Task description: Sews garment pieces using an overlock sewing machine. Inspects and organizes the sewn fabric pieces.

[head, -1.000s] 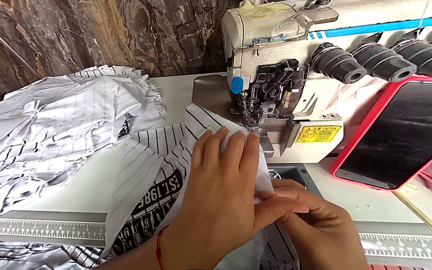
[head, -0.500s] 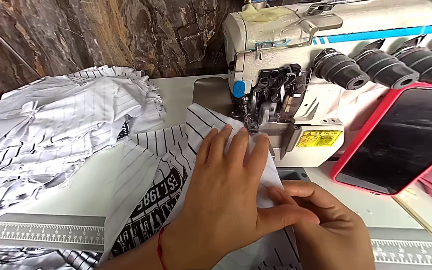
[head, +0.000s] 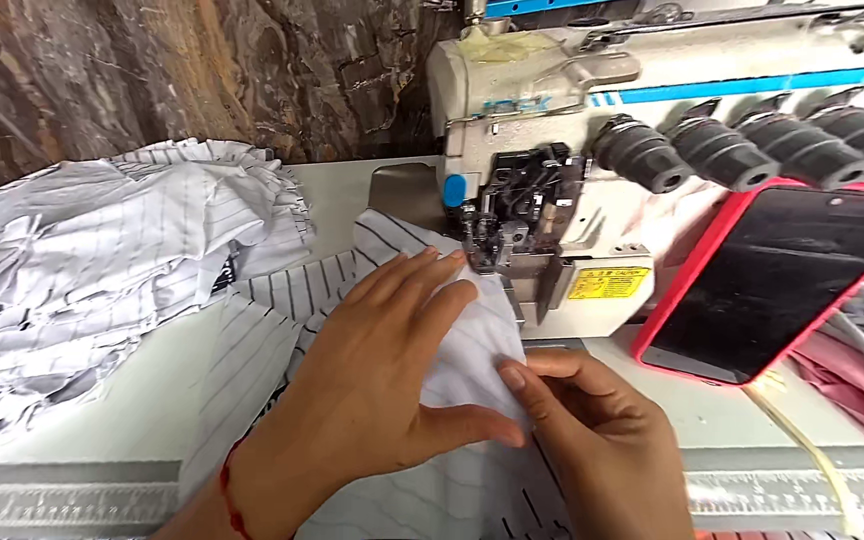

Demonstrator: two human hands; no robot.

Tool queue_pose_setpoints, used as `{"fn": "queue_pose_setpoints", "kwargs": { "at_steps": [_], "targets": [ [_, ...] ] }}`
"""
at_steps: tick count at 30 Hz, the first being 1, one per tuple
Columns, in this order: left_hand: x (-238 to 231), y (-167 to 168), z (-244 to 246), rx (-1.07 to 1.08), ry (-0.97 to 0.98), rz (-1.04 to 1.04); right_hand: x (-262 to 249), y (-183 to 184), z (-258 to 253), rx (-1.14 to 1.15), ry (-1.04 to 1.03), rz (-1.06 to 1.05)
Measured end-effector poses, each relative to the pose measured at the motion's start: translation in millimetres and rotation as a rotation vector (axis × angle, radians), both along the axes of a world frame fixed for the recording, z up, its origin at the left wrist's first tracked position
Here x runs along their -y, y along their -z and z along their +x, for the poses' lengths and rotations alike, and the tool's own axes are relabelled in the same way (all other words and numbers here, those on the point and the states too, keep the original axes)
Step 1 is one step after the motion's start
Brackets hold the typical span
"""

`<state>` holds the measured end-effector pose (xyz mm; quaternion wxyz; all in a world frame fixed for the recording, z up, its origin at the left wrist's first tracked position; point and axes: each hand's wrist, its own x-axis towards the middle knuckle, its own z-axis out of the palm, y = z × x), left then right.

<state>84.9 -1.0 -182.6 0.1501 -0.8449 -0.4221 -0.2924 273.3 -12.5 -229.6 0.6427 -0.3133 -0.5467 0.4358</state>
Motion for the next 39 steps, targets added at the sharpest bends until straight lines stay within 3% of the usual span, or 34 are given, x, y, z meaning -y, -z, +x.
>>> {"fn": "queue_pose_setpoints", "kwargs": {
  "at_steps": [8, 11, 15, 18, 21, 24, 28, 33, 39],
  "targets": [
    [-11.9, 3.6, -9.9, -0.006, 0.004, 0.031, -4.4, 2.3, -0.7, 0.040, 0.033, 0.051],
    [7.6, 10.3, -3.3, 0.023, 0.002, 0.076, -1.9, 4.2, 2.2, 0.046, -0.025, 0.062],
    [68.5, 52.7, 44.1, 0.368, -0.020, -0.015, 11.2, 12.2, 20.8, 0.187, -0.230, 0.085],
    [74.1, 84.1, 62.4, 0.499, -0.219, -0.042, 24.4, 16.1, 25.2, 0.289, -0.253, 0.098],
    [74.3, 83.1, 57.4, 0.617, -0.260, -0.035, 33.5, 19.4, 25.9, 0.306, -0.229, 0.111],
    [75.7, 70.1, 46.8, 0.752, -0.134, -0.008, 40.0, 18.7, 22.4, 0.195, -0.189, -0.009],
    [65.8, 50.1, 29.1, 0.532, 0.092, 0.169, 43.8, 14.7, 21.3, 0.146, -0.251, -0.173],
    [73.8, 35.2, 12.7, 0.179, 0.366, 0.044, 50.0, 18.2, 29.8, 0.182, -0.290, -0.084],
    [73.6, 48.7, 25.4, 0.213, 0.308, 0.034, 54.2, 26.6, 22.8, 0.133, -0.339, -0.058]
  ]
}}
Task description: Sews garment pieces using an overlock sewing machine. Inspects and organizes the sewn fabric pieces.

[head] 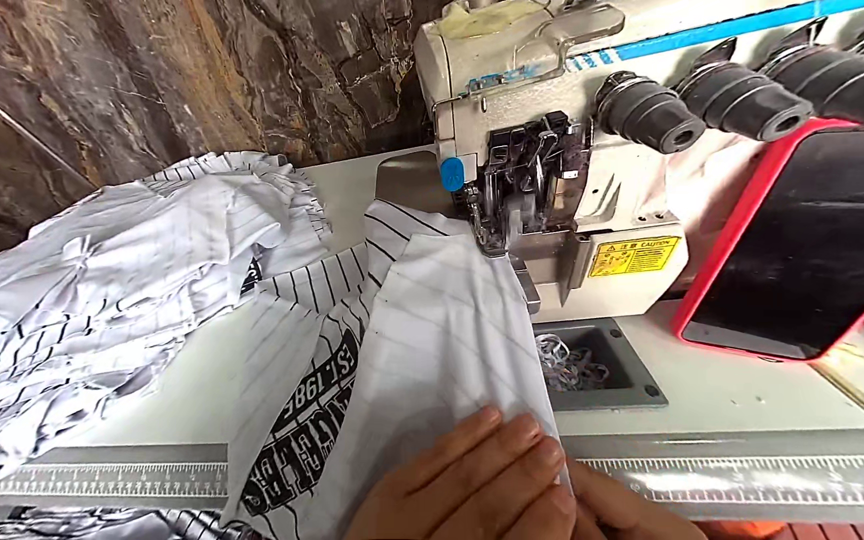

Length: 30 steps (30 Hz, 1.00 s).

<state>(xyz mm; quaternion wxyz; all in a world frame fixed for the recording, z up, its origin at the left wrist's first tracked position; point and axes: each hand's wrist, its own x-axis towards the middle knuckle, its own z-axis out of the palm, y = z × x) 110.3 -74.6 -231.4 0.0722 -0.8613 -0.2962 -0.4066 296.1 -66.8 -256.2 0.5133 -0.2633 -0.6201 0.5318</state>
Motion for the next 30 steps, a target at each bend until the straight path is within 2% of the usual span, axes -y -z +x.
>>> {"fn": "queue_pose_setpoints", "kwargs": {
  "at_steps": [7, 12, 14, 17, 21, 26, 30],
  "targets": [
    [-33.5, -10.9, 12.3, 0.062, -0.196, 0.142, -28.3, -23.9, -10.2, 0.036, 0.096, 0.053],
    [-23.5, -2.9, 28.3, 0.260, -0.441, 0.021, -25.7, -23.3, -11.1, 0.025, 0.091, 0.000],
    [-19.1, 8.7, 26.2, 0.340, -0.463, 0.019, -21.8, -20.5, -9.0, 0.025, 0.098, -0.027],
    [-17.2, 13.9, 19.4, 0.340, -0.366, 0.097, -18.6, -18.6, -6.2, 0.013, 0.081, -0.036],
    [-19.5, -8.3, 2.2, 0.142, -0.188, 0.200, -11.5, -21.6, -5.3, -0.011, 0.015, -0.018],
    [-17.5, -20.9, -17.9, -0.116, -0.030, 0.151, -1.2, -15.9, -5.6, -0.003, -0.017, -0.047],
    [-18.8, -22.0, -23.0, -0.198, 0.000, 0.140, -1.3, -14.1, -4.8, 0.026, -0.033, -0.023]
  ]
}}
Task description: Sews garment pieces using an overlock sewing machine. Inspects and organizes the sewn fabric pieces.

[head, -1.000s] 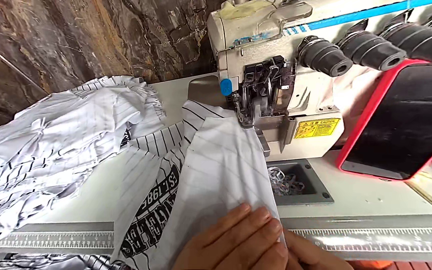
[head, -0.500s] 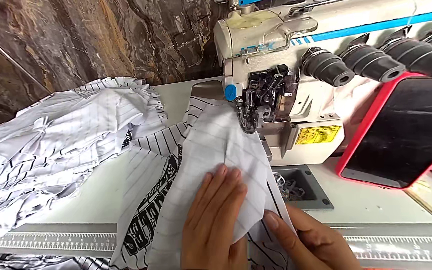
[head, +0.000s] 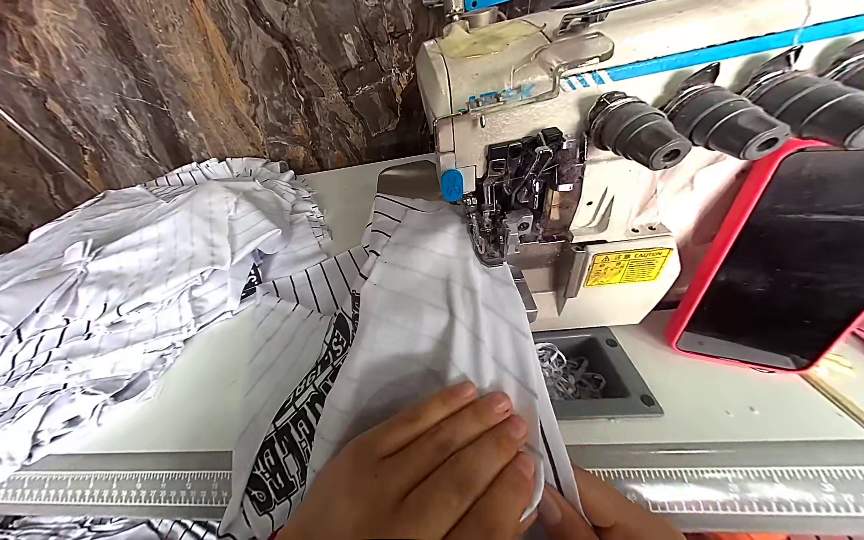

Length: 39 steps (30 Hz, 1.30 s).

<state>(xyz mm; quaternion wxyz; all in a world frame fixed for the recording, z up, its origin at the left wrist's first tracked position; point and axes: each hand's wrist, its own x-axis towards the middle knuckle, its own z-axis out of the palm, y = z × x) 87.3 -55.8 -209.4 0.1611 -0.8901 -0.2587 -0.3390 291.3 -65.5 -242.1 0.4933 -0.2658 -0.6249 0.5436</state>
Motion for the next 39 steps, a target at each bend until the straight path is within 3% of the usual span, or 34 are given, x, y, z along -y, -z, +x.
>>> {"fn": "queue_pose_setpoints", "kwargs": {
  "at_steps": [5, 11, 15, 18, 22, 25, 28, 31, 35, 39],
  "targets": [
    [-19.6, -7.4, 6.9, 0.048, -0.065, 0.075, -17.6, -11.5, -9.5, 0.011, 0.061, 0.005],
    [-39.9, -13.0, 28.5, 0.177, -0.279, 0.100, -46.1, -20.4, -21.9, -0.074, 0.088, -0.058],
    [-25.7, -7.9, 37.0, 0.306, -0.567, -0.018, -41.5, -17.3, -19.8, -0.124, 0.112, -0.098],
    [-4.5, -13.1, 15.2, 0.362, -0.646, -0.062, -32.4, -8.7, -28.5, -0.225, 0.170, -0.150],
    [10.7, -28.8, -0.6, 0.372, -0.407, -0.122, -5.6, 0.6, -92.8, -0.413, 0.168, -0.246],
    [3.7, -50.4, -15.0, 0.398, -0.212, -0.264, 5.2, 4.7, -115.0, -0.371, 0.052, -0.184],
    [-1.2, -65.0, -22.9, 0.467, -0.188, -0.391, 1.5, 5.2, -98.1, -0.208, 0.280, -0.017],
    [-9.3, -60.5, -20.1, 0.406, -0.250, -0.347, -3.7, 2.9, -64.5, -0.174, 0.425, 0.058],
    [-21.7, -51.4, -14.9, 0.348, -0.194, -0.165, -4.2, -0.9, -29.4, -0.355, 0.208, -0.022],
    [-16.7, -54.1, -7.9, 0.321, 0.022, -0.190, -6.1, -8.0, -12.6, -0.170, 0.036, -0.004]
  ]
}}
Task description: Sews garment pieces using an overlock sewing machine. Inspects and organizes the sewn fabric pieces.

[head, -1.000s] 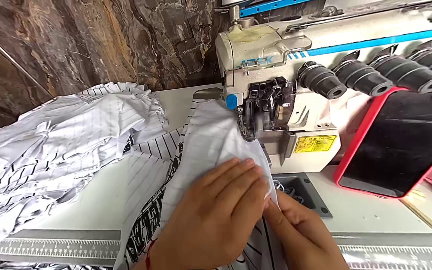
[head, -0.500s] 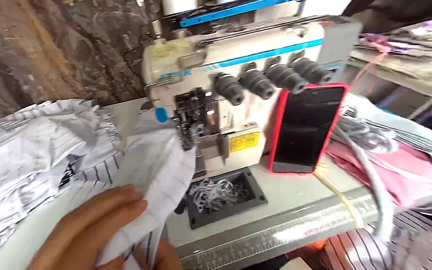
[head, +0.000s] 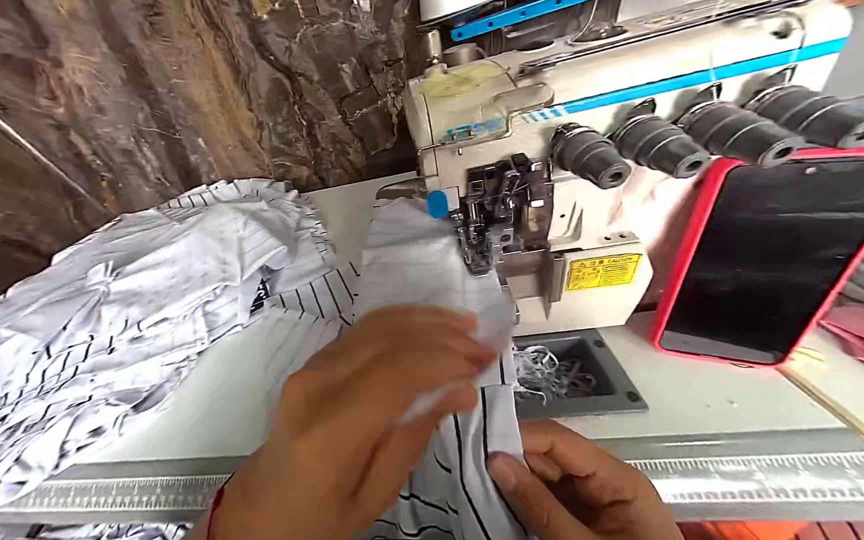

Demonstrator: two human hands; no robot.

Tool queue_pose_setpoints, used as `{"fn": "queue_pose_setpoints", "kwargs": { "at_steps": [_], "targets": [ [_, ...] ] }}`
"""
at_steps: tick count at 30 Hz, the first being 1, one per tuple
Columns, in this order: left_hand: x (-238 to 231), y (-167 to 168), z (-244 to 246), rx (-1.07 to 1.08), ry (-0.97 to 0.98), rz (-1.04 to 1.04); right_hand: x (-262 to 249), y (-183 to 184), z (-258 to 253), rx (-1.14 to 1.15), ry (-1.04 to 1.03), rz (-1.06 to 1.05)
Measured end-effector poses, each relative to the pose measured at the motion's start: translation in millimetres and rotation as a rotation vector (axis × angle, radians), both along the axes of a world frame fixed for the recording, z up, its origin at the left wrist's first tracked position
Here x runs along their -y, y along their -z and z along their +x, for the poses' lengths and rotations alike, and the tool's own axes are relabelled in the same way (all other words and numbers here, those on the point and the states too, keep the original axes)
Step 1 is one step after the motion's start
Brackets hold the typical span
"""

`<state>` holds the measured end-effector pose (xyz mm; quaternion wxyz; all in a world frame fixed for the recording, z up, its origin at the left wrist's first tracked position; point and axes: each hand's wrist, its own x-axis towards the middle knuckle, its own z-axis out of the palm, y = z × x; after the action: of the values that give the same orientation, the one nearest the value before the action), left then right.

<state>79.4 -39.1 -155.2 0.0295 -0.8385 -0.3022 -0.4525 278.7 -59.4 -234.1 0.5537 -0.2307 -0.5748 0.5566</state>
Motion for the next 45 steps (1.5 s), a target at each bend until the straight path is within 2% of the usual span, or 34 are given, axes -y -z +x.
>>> {"fn": "queue_pose_setpoints", "kwargs": {
  "at_steps": [5, 8, 16, 29, 35, 42, 45],
  "targets": [
    [13.9, 17.8, -7.7, -0.256, 0.080, 0.086, 9.6, -0.1, 12.0, 0.155, -0.051, 0.058],
    [14.2, 26.7, -14.9, -0.298, 0.086, 0.083, 13.7, 13.3, 12.6, 0.172, -0.074, 0.023],
    [-3.9, 24.8, -17.0, -0.232, 0.015, 0.116, 3.9, 7.4, 7.0, 0.155, 0.008, 0.009],
    [-28.1, 16.4, 20.9, -0.279, -0.280, 0.215, -38.3, -8.0, -8.3, 0.137, 0.144, 0.005],
    [-27.3, 23.1, 32.0, -0.202, -0.308, 0.220, -39.3, -6.5, -8.8, 0.106, 0.130, 0.018],
    [-36.0, 28.7, 28.4, -0.241, -0.312, 0.244, -46.8, -5.1, -8.4, 0.084, 0.134, 0.042],
    [-34.2, 27.9, 36.1, -0.247, -0.342, 0.258, -38.9, -3.2, -8.4, 0.067, 0.219, 0.051]
  ]
}}
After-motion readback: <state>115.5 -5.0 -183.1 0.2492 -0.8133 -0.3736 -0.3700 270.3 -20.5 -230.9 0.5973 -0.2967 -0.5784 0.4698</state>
